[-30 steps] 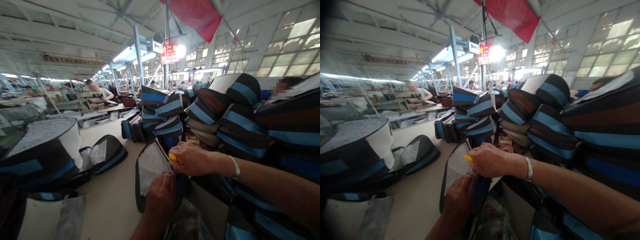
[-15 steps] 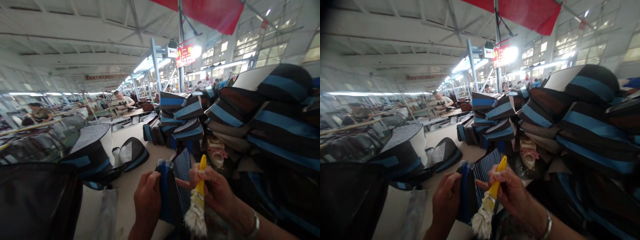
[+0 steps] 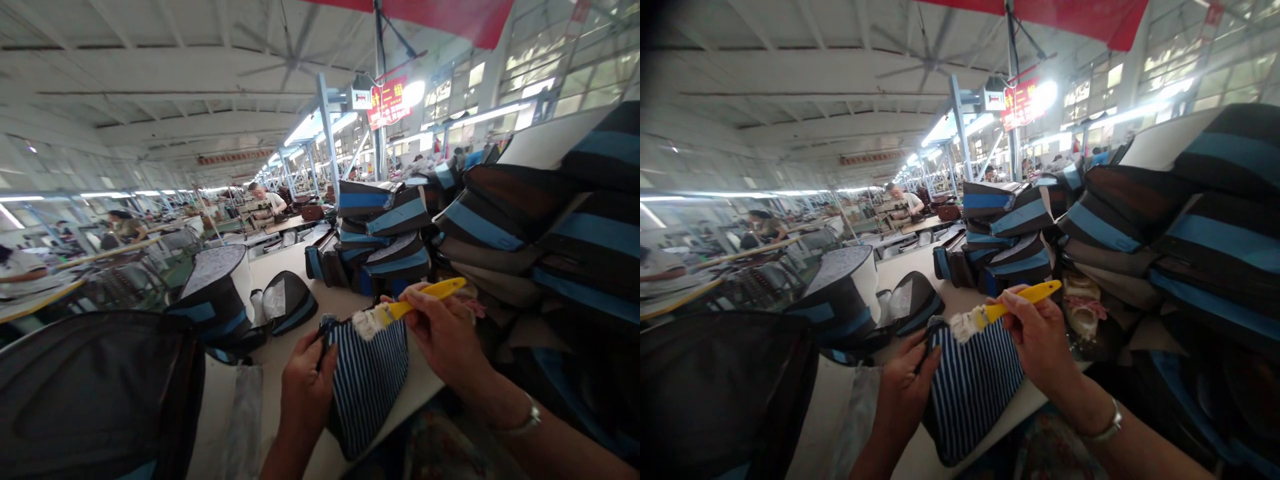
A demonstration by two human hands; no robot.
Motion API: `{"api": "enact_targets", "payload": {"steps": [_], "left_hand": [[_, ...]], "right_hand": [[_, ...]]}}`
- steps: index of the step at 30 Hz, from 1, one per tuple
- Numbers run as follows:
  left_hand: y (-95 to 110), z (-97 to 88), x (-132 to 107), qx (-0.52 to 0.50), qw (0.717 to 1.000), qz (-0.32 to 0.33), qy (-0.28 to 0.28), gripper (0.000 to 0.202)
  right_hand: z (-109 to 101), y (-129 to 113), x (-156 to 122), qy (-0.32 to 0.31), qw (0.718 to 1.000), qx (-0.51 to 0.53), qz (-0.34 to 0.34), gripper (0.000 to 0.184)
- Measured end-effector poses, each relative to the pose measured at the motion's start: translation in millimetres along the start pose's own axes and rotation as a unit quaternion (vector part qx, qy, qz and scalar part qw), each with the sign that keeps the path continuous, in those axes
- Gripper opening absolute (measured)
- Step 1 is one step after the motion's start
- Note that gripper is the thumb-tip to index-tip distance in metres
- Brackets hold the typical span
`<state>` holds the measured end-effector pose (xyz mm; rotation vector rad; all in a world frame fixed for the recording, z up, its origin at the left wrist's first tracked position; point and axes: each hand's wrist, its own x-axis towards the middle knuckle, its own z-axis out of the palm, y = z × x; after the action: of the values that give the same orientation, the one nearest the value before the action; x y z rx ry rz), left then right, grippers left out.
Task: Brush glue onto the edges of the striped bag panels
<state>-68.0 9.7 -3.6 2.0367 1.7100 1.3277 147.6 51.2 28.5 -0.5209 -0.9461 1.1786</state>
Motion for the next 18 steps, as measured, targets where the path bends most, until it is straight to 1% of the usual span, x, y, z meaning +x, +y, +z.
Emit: {"api": "enact_targets", "payload": {"steps": [1, 2, 3, 4, 6, 7, 8, 9, 10, 12, 13, 14, 16, 17, 18], "left_hand": [[1.7, -0.6, 2.9, -0.009, 1.0, -0.009, 0.002, 0.028], [3.7, -0.7, 5.3, -0.018, 1.0, -0.017, 0.005, 0.026], [5.8, -0.4, 7.2, -0.027, 0.999, -0.023, 0.005, 0.025], [7.9, 0.4, 8.5, -0.035, 0.999, -0.026, 0.005, 0.025], [11.0, 2.6, 9.3, -0.046, 0.999, -0.026, 0.004, 0.024], [12.0, 3.7, 9.1, -0.049, 0.998, -0.024, 0.001, 0.024], [12.5, 4.3, 8.5, -0.051, 0.998, -0.022, -0.003, 0.025], [12.7, 4.6, 7.8, -0.051, 0.998, -0.022, -0.006, 0.027], [12.6, 4.4, 7.2, -0.05, 0.998, -0.024, -0.006, 0.028], [12.0, 2.9, 6.4, -0.052, 0.998, -0.034, -0.005, 0.029], [11.6, 1.8, 6.4, -0.057, 0.998, -0.038, -0.005, 0.028], [11.1, 0.6, 6.6, -0.064, 0.997, -0.04, -0.003, 0.026], [10.1, -1.2, 7.6, -0.075, 0.996, -0.04, -0.003, 0.025], [9.5, -1.6, 8.0, -0.076, 0.996, -0.04, -0.002, 0.025], [8.8, -1.7, 8.2, -0.073, 0.996, -0.042, 0.0, 0.025]], "right_hand": [[3.1, -2.9, 1.2, -0.003, 0.997, -0.054, -0.061, 0.011], [7.1, -3.9, 2.0, -0.025, 0.987, -0.106, -0.121, 0.01], [11.7, -2.9, 2.9, -0.062, 0.971, -0.154, -0.175, 0.01], [16.4, -0.3, 4.5, -0.108, 0.949, -0.194, -0.222, 0.01], [24.4, 7.9, 10.8, -0.197, 0.897, -0.262, -0.296, 0.01], [27.0, 11.9, 15.3, -0.225, 0.871, -0.29, -0.326, 0.011], [28.5, 14.9, 20.0, -0.237, 0.85, -0.315, -0.35, 0.011], [29.1, 16.7, 24.2, -0.234, 0.836, -0.331, -0.369, 0.012], [28.9, 17.2, 27.4, -0.218, 0.834, -0.339, -0.377, 0.012], [27.7, 15.3, 29.2, -0.182, 0.85, -0.333, -0.366, 0.012], [27.2, 13.8, 28.1, -0.183, 0.855, -0.326, -0.359, 0.012], [27.0, 12.7, 26.0, -0.201, 0.852, -0.324, -0.358, 0.013], [27.5, 11.8, 21.1, -0.25, 0.828, -0.334, -0.374, 0.013], [28.2, 11.9, 18.9, -0.261, 0.816, -0.342, -0.385, 0.014], [29.0, 12.2, 17.1, -0.257, 0.812, -0.347, -0.393, 0.014]]}}
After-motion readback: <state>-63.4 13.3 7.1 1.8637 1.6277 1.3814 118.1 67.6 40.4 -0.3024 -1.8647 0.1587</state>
